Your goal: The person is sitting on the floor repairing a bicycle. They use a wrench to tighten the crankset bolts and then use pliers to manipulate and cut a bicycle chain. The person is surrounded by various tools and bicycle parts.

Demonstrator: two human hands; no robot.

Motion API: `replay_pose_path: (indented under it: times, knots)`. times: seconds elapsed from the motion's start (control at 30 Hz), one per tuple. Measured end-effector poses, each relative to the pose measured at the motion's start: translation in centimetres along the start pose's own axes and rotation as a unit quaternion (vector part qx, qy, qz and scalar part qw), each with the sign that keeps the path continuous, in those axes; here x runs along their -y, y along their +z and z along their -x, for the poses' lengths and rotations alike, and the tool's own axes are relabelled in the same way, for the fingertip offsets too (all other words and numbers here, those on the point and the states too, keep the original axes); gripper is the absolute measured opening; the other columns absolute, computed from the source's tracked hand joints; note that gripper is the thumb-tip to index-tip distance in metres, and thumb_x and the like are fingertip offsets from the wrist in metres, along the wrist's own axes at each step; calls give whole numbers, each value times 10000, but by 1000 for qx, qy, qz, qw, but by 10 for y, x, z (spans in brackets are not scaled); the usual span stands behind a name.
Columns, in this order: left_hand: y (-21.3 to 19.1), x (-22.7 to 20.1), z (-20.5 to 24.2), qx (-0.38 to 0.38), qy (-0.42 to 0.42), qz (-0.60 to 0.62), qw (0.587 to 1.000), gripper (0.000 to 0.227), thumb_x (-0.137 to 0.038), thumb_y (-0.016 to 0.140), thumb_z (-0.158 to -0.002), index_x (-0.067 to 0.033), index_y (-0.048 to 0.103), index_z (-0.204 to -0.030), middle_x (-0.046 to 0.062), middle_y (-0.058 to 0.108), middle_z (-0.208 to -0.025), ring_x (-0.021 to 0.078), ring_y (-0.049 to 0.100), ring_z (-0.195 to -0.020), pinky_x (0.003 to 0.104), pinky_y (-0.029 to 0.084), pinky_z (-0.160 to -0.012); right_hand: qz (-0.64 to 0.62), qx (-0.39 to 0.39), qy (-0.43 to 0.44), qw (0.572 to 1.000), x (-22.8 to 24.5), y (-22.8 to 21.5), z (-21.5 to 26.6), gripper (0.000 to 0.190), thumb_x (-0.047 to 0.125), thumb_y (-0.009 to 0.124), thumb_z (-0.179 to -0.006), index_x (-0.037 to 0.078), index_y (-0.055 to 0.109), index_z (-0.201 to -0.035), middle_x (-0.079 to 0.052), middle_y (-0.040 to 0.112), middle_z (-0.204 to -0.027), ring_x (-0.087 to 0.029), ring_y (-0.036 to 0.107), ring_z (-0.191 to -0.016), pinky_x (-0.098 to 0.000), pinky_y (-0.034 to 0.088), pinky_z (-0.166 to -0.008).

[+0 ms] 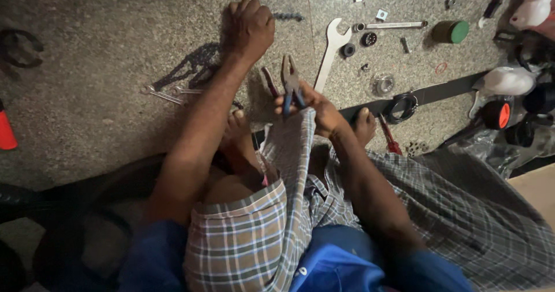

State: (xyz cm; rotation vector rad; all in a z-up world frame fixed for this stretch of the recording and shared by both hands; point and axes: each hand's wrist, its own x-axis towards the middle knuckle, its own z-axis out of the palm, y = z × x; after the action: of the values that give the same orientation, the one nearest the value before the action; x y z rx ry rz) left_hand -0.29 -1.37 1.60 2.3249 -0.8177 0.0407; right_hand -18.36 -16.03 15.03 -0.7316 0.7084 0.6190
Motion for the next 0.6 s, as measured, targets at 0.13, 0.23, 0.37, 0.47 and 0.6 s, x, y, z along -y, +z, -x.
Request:
replay_pose_path:
  times: [0.13,0.23,0.37,0.47,0.6]
  knots:
    - [5,4,7,-1,14,-1,1000,126,-157,751,-869,-134,639,-818,42,613,-863,257,619,-911,444,437,-835,155,-136,-81,975,30,24,-6,794,2,613,-874,132,252,-1569,-105,681,-1111,-238,695,-948,-400,638,-812]
    - [16,6,5,-4,25,3,1000,110,-154,747,-860,-124,646,-827,55,620,-868,259,616,-898,448,432,-840,214,-241,-88,943,12,12,-34,780,50,655,-906,127,291,-1591,-120,619,-926,-248,600,-764,-413,538,-649]
    - [16,4,10,-2,26,-12,1000,105,-141,739,-861,-112,647,-820,57,617,-847,252,617,-858,455,436,-848,500,-298,-164,797,-11,-34,-59,816,88,621,-913,159,251,-1637,-125,669,-889,-253,647,-716,-410,551,-661]
    - [10,-1,8,-5,6,2,1000,111,-112,741,-841,-121,639,-797,61,621,-844,273,629,-859,451,441,-839,532,-260,-315,741,-14,-42,-68,784,113,634,-1017,146,179,-1655,-187,670,-973,-301,649,-771,-422,547,-707]
    - [0,-5,2,-33,21,8,999,124,-130,754,-820,-124,634,-791,69,605,-819,286,616,-824,457,445,-832,507,-288,-184,791,-3,-32,-70,720,138,577,-1061,169,191,-1668,-212,652,-879,-337,632,-732,-446,503,-683]
